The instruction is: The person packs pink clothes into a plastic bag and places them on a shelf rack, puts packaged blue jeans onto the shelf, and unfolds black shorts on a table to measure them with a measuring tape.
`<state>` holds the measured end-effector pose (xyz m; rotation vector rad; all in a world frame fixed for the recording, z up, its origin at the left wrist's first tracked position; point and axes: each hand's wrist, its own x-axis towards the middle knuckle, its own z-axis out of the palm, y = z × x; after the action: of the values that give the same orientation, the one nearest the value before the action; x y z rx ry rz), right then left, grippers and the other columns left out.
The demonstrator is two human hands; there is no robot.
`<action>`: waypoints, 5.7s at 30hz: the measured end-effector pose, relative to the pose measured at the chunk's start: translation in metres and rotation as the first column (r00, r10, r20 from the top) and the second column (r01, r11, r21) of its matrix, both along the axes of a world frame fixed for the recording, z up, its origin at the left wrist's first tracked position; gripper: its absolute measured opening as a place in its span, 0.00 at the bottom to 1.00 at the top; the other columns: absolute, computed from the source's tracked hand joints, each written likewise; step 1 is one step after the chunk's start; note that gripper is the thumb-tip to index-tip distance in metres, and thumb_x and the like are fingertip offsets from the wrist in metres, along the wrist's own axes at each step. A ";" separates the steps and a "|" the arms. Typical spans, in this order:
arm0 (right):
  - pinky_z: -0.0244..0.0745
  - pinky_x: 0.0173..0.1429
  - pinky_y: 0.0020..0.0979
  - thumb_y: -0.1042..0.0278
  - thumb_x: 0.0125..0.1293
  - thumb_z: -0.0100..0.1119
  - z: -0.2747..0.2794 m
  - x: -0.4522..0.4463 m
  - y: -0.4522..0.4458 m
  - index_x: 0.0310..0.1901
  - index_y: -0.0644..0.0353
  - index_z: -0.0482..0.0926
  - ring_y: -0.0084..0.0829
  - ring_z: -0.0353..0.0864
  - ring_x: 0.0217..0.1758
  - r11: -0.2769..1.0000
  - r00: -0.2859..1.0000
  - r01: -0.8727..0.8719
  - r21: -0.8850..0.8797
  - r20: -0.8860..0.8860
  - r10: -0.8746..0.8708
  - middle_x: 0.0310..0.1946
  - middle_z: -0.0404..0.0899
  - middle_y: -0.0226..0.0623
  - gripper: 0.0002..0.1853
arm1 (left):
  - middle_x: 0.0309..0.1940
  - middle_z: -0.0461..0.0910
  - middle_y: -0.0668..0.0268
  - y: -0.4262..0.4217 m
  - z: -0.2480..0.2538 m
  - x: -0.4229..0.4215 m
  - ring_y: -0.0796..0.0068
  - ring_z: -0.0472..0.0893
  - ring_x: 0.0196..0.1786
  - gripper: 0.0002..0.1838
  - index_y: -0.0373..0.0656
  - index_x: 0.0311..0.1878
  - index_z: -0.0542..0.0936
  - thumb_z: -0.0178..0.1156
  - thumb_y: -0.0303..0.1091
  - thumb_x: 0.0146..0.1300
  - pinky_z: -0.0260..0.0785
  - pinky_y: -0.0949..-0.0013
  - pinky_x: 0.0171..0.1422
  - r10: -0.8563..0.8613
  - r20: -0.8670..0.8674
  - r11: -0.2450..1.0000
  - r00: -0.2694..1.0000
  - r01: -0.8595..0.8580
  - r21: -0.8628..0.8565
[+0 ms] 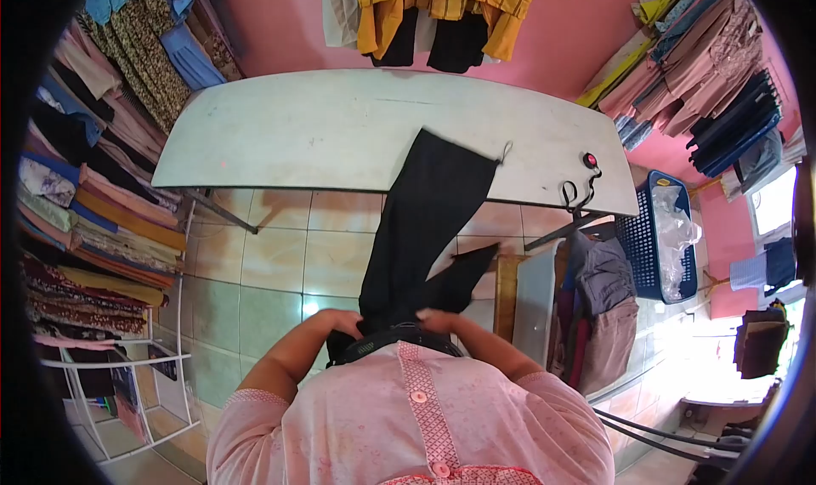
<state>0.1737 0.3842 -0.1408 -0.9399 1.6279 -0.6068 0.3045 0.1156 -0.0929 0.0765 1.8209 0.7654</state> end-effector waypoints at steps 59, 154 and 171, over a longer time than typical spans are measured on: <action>0.50 0.64 0.59 0.47 0.59 0.57 0.176 -0.487 -0.224 0.65 0.50 0.61 0.52 0.55 0.67 0.796 0.185 0.430 -0.426 -0.822 -0.539 0.63 0.60 0.46 0.34 | 0.72 0.43 0.51 -0.226 0.113 -0.377 0.44 0.46 0.72 0.30 0.67 0.69 0.56 0.51 0.49 0.64 0.44 0.36 0.68 0.050 -0.874 0.612 0.483 -0.706 -0.355; 0.73 0.43 0.36 0.61 0.50 0.69 0.174 -0.483 -0.149 0.42 0.53 0.78 0.41 0.81 0.39 0.886 0.604 0.377 -0.270 -0.653 -0.456 0.33 0.81 0.41 0.17 | 0.27 0.77 0.75 -0.305 0.061 -0.314 0.87 0.71 0.25 0.06 0.45 0.38 0.83 0.63 0.32 0.58 0.71 0.80 0.31 0.932 -0.192 -0.207 -0.306 -0.887 0.412; 0.71 0.47 0.36 0.67 0.55 0.64 0.164 -0.512 -0.152 0.44 0.53 0.77 0.41 0.79 0.43 0.932 0.584 0.328 -0.155 -0.742 -0.329 0.37 0.80 0.39 0.14 | 0.29 0.83 0.67 -0.300 0.042 -0.331 0.80 0.78 0.32 0.09 0.42 0.37 0.84 0.65 0.35 0.57 0.69 0.75 0.41 0.735 -0.628 0.030 -0.256 -0.913 0.407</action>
<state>-0.3380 0.2326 0.0229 -0.9562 2.6204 -0.4717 -0.0267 -0.1840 -0.0511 -1.5954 2.6504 1.6978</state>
